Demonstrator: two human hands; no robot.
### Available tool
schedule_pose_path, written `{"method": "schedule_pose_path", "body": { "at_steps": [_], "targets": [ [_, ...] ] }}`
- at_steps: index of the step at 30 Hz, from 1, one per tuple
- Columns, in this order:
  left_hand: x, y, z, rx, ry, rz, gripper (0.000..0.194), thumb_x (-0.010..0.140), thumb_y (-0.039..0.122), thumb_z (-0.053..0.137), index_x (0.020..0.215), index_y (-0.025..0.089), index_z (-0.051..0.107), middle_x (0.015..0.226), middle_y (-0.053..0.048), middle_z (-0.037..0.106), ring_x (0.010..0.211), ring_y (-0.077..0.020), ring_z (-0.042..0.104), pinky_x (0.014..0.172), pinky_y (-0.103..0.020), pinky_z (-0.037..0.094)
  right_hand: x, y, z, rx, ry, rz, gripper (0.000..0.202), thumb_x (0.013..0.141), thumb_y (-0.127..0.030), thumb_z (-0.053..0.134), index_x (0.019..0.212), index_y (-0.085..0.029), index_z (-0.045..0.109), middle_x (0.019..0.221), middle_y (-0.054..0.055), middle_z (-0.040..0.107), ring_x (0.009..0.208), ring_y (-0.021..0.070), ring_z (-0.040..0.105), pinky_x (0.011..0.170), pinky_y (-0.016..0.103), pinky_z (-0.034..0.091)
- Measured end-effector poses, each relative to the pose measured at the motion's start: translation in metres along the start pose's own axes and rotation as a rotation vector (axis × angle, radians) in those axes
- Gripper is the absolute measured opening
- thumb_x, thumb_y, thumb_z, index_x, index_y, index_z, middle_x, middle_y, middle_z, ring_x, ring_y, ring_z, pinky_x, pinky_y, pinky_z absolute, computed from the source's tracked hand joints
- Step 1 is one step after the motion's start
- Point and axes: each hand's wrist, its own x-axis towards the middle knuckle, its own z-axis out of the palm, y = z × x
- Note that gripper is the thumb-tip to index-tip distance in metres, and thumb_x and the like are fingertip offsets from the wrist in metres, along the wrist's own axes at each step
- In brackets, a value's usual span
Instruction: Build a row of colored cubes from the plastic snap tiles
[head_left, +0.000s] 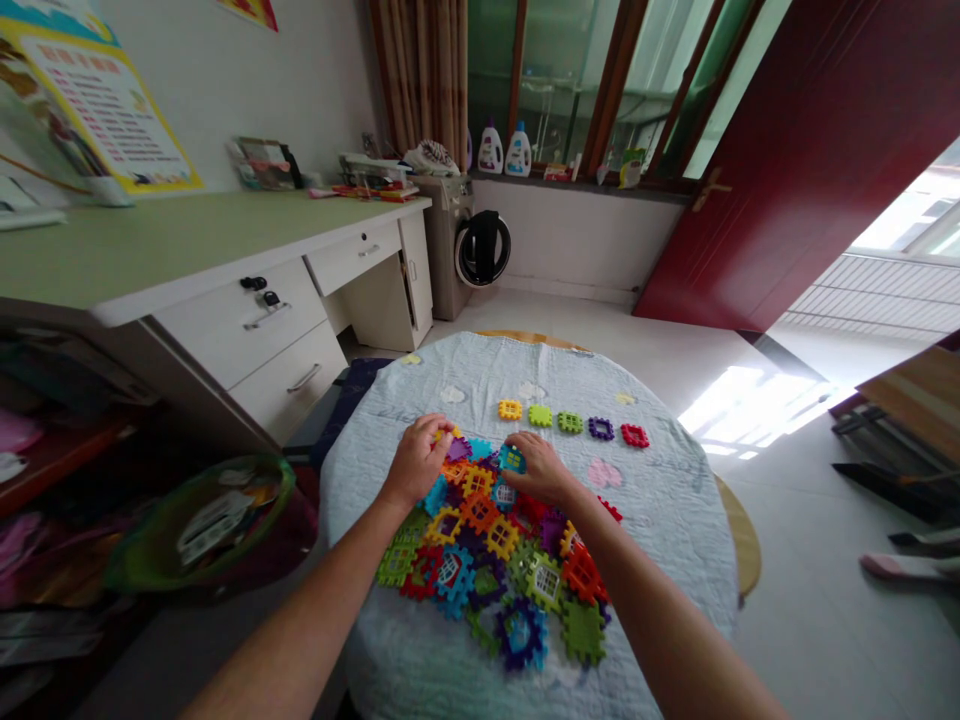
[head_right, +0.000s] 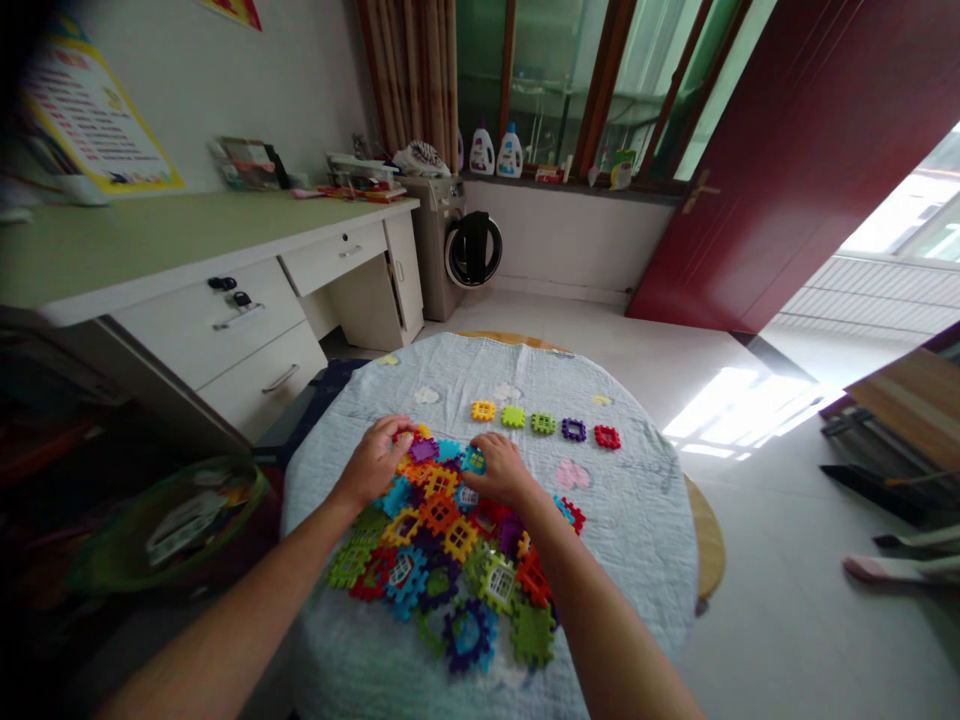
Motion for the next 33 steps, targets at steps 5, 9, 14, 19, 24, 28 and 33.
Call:
{"method": "schedule_pose_path", "body": {
  "at_steps": [5, 9, 14, 19, 24, 28, 33],
  "targets": [
    [0.029, -0.038, 0.018, 0.306, -0.23, -0.1, 0.039, 0.082, 0.024, 0.049, 0.119, 0.018, 0.061, 0.137, -0.011, 0.054, 0.132, -0.0275, 0.043, 0.112, -0.042, 0.033, 0.02, -0.005, 0.013, -0.003, -0.116, -0.023, 0.041, 0.08, -0.036, 0.06, 0.116, -0.016, 0.06, 0.105, 0.01, 0.067, 0.098, 0.0232, 0.059, 0.088, 0.034, 0.039],
    [0.026, -0.044, 0.027, 0.325, -0.32, -0.063, 0.052, 0.074, 0.044, 0.065, 0.123, 0.026, 0.062, 0.134, -0.008, 0.056, 0.128, -0.0327, 0.045, 0.109, -0.048, 0.033, 0.013, -0.007, 0.005, -0.035, -0.113, -0.001, 0.043, 0.08, -0.042, 0.06, 0.114, -0.016, 0.061, 0.104, 0.011, 0.067, 0.094, 0.0241, 0.059, 0.082, 0.033, 0.039],
    [0.02, -0.051, 0.028, 0.295, -0.316, -0.107, 0.051, 0.065, 0.05, 0.073, 0.109, 0.025, 0.068, 0.132, -0.01, 0.052, 0.125, -0.0319, 0.047, 0.108, -0.045, 0.035, 0.009, -0.004, -0.014, 0.006, -0.187, 0.056, 0.043, 0.082, -0.045, 0.056, 0.114, -0.017, 0.062, 0.094, 0.008, 0.068, 0.082, 0.0196, 0.06, 0.071, 0.028, 0.039],
    [0.014, -0.064, 0.016, 0.061, -0.197, -0.096, 0.022, 0.067, 0.037, 0.067, 0.08, 0.02, 0.063, 0.109, -0.007, 0.058, 0.101, -0.0226, 0.059, 0.095, -0.038, 0.048, 0.031, -0.01, -0.008, -0.055, -0.127, 0.061, 0.041, 0.077, -0.039, 0.063, 0.112, -0.017, 0.064, 0.104, 0.008, 0.066, 0.092, 0.0195, 0.06, 0.077, 0.027, 0.042],
    [0.001, -0.073, 0.006, 0.029, -0.056, -0.039, 0.011, 0.07, 0.028, 0.06, 0.078, 0.02, 0.058, 0.09, -0.005, 0.059, 0.091, -0.0218, 0.059, 0.09, -0.039, 0.049, 0.059, -0.029, 0.019, -0.147, -0.065, 0.161, 0.05, 0.078, -0.035, 0.063, 0.124, -0.018, 0.056, 0.118, 0.013, 0.059, 0.105, 0.0234, 0.057, 0.085, 0.031, 0.043],
    [-0.009, -0.078, 0.007, 0.034, 0.038, -0.002, 0.015, 0.075, 0.03, 0.057, 0.088, 0.021, 0.058, 0.101, -0.007, 0.061, 0.103, -0.0237, 0.058, 0.099, -0.041, 0.045, 0.066, -0.041, 0.034, -0.2, -0.126, 0.211, 0.045, 0.075, -0.039, 0.065, 0.115, -0.019, 0.061, 0.114, 0.014, 0.06, 0.106, 0.0285, 0.057, 0.082, 0.036, 0.046],
    [-0.013, -0.079, 0.007, 0.014, 0.072, -0.015, 0.015, 0.08, 0.034, 0.053, 0.085, 0.021, 0.059, 0.099, -0.007, 0.062, 0.102, -0.0227, 0.059, 0.098, -0.039, 0.046, 0.065, -0.044, 0.034, -0.258, -0.199, 0.223, 0.054, 0.061, -0.037, 0.079, 0.11, -0.021, 0.063, 0.116, 0.015, 0.058, 0.106, 0.0315, 0.056, 0.077, 0.037, 0.048]
  ]
}}
